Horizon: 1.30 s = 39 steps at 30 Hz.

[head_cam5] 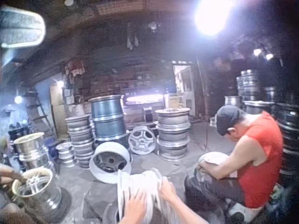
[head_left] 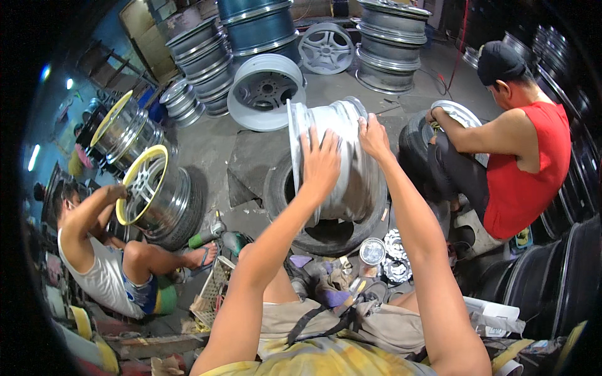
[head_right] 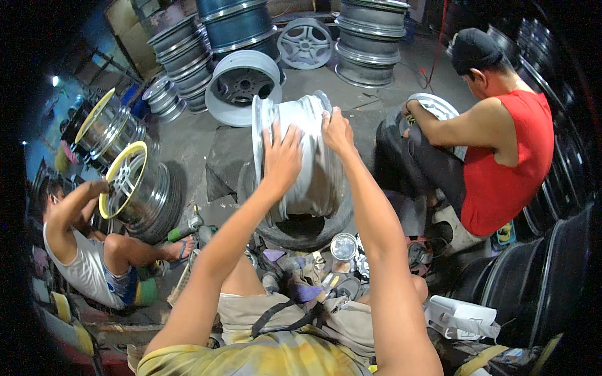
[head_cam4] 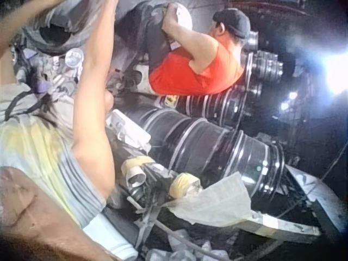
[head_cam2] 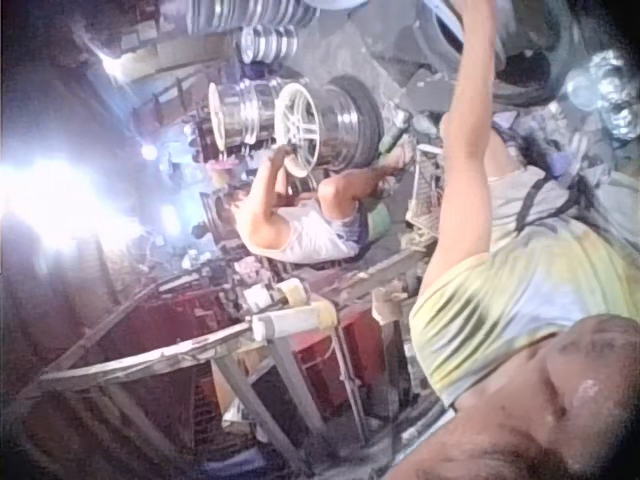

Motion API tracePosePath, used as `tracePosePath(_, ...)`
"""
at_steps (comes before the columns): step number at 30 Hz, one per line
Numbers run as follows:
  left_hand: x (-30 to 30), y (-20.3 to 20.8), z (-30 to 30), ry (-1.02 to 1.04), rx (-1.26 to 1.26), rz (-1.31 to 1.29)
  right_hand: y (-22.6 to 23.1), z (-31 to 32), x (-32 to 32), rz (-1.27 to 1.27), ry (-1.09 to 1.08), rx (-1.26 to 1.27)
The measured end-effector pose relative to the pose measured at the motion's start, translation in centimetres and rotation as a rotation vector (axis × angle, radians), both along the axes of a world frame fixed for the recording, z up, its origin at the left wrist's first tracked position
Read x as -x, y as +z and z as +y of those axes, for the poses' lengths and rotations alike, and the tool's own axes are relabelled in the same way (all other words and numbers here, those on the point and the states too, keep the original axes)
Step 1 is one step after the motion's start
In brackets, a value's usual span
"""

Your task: The person sits on the floor in a workshop and manually sands a silver car rim using a purple sanding block. They rotate the rim to sand different sections of the outer lip and inner barrel. Other workers are visible in the background performing similar tasks on other rims.

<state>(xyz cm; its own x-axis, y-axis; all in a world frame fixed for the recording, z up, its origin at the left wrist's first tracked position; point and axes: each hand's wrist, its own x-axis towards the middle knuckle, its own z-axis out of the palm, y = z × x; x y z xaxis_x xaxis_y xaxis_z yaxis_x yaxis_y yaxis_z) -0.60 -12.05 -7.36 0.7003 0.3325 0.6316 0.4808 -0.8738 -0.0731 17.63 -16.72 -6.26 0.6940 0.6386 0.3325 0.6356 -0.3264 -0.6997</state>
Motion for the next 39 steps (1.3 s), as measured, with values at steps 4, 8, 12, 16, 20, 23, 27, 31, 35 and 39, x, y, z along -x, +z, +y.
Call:
tracePosePath(4, 5.7, -2.9, -5.4, -0.030, 0.049, 0.048, 0.6, -0.2, 0.2, 0.023, -0.027, 0.039)
tracePosePath(8, 2.6, 0.2, -1.4, 0.041, -0.030, 0.080, 0.8, 0.1, 0.5, 0.014, -0.014, 0.039)
tracePosePath(12, 0.9, 0.9, 0.3, 0.063, -0.015, 0.058, 0.7, 0.3, -0.1, 0.033, -0.003, 0.021)
tracePosePath(16, 4.8, -1.8, -3.6, -0.015, -0.036, 0.104, 0.5, -0.5, 0.5, 0.056, -0.035, 0.013)
tracePosePath(20, 2.0, 1.2, -0.4, 0.024, -0.053, 0.102, 0.8, 0.3, 0.6, -0.015, -0.039, 0.017)
tracePosePath(23, 0.7, 1.3, 0.2, 0.054, -0.110, 0.101, 0.9, -0.2, 0.3, 0.016, -0.010, 0.031)
tracePosePath(27, 4.9, -2.0, -2.2, -0.030, -0.030, 0.145, 1.2, -0.2, 0.6, 0.075, -0.031, 0.002)
tracePosePath(31, 1.1, 2.0, 0.3, -0.011, -0.054, 0.131, 0.7, 0.1, 0.3, 0.053, -0.022, -0.006)
tracePosePath(35, 1.1, 0.9, 0.0, 0.040, -0.101, 0.105, 0.8, -0.1, 0.6, 0.063, -0.014, -0.007)
tracePosePath(39, 4.9, -2.3, -3.0, -0.063, -0.037, 0.135, -0.1, 0.2, 0.1, 0.043, -0.041, -0.015)
